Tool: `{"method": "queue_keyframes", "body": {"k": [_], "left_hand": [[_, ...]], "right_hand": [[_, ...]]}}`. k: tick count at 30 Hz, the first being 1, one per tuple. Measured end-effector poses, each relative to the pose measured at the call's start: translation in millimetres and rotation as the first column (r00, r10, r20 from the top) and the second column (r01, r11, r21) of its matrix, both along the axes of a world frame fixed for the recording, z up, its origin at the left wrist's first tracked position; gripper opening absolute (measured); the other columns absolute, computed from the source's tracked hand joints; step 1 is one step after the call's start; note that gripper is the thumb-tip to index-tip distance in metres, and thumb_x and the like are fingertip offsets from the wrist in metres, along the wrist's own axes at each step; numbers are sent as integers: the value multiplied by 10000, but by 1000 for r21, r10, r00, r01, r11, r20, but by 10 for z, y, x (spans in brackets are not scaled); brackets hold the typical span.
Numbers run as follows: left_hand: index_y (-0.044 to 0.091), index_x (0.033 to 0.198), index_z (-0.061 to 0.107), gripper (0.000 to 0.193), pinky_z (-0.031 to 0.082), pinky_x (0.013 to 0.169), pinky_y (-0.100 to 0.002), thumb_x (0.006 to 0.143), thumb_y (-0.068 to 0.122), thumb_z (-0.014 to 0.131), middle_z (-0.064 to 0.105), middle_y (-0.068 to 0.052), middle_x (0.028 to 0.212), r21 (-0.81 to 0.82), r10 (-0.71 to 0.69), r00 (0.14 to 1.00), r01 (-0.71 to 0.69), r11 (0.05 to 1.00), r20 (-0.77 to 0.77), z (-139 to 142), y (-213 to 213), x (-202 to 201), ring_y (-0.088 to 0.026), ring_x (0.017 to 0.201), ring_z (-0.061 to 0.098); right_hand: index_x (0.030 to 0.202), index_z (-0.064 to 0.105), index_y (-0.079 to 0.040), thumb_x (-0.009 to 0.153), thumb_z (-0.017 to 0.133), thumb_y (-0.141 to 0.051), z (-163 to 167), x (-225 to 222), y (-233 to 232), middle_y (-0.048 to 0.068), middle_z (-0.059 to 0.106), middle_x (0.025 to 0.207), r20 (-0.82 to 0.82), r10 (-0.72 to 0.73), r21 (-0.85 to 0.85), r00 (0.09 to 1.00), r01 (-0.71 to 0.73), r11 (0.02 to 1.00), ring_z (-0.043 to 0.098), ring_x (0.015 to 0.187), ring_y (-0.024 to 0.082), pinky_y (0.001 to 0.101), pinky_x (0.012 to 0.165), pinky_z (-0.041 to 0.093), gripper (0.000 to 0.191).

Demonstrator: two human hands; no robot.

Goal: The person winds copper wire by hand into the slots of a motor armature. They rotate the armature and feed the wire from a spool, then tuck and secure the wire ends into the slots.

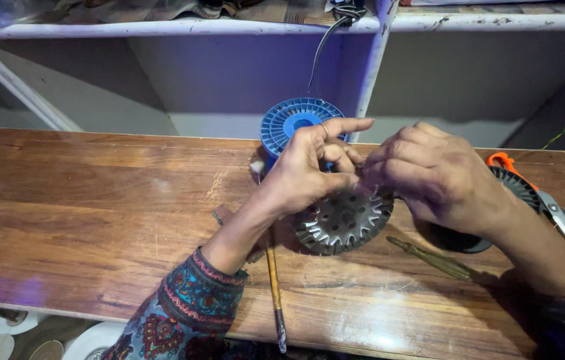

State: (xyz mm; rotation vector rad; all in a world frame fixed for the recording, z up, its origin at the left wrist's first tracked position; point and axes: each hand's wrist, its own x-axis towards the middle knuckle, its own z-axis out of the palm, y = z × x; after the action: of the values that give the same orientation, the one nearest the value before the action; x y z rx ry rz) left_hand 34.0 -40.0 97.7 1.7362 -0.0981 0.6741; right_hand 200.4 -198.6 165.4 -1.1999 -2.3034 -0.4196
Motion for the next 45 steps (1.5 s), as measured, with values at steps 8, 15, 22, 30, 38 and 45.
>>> {"method": "queue_keyframes", "body": {"k": [8, 15, 22, 30, 38, 45], "left_hand": [[-9, 1489, 517, 697, 516, 1078, -329, 836, -88, 748, 763, -32, 811, 176, 131, 991, -129, 976, 0, 82, -138, -76, -84, 1004, 699], [104, 1430, 590, 591, 607, 963, -304, 879, -1, 776, 792, -78, 1048, 436, 233, 946, -313, 844, 226, 110, -236, -109, -85, 966, 755], [142, 1484, 572, 554, 550, 1155, -368, 971, 3, 730, 795, -55, 1135, 199, 85, 984, -116, 973, 158, 79, -158, -118, -110, 1119, 751], [78, 1460, 584, 572, 549, 1132, -349, 929, -77, 731, 703, -38, 1358, 50, 23, 979, -33, 998, 202, 33, -104, -96, -88, 1067, 688], [25, 1562, 433, 699, 510, 1149, -301, 958, -116, 756, 734, -39, 1259, 88, 2, 976, -22, 996, 219, 16, -63, -103, -77, 1082, 684], [22, 1560, 452, 723, 545, 1133, -335, 913, -108, 747, 731, -70, 1235, -37, -4, 986, 10, 999, 164, 29, -40, -105, -104, 1105, 693]], "right_hand": [[968, 690, -32, 865, 717, -32, -244, 44, 23, 36, 737, 871, -398, -249, -209, 883, 178, 962, 723, 727, 136, 285, 607, 573, 107], [937, 653, 0, 952, 683, -47, -404, 154, 66, 51, 679, 737, -788, -347, -473, 509, -138, 870, 597, 603, 67, 230, 497, 467, 57], [1018, 660, -21, 967, 642, -96, -302, 45, 92, 66, 690, 728, -817, -427, -505, 387, -122, 855, 589, 539, 87, 243, 439, 445, 93], [1115, 646, -7, 749, 827, -173, 39, -126, -100, 148, 624, 1132, -75, -102, 162, 992, 113, 980, 602, 1064, 295, 443, 878, 496, 441], [1056, 743, -44, 749, 817, -69, -72, -90, 4, 92, 711, 1060, 25, -94, 182, 995, 88, 979, 662, 894, 251, 389, 738, 542, 317], [1071, 711, 4, 754, 852, -143, -162, -45, 44, 111, 727, 994, -71, -23, 136, 997, 33, 990, 708, 854, 233, 349, 697, 571, 377]]}}
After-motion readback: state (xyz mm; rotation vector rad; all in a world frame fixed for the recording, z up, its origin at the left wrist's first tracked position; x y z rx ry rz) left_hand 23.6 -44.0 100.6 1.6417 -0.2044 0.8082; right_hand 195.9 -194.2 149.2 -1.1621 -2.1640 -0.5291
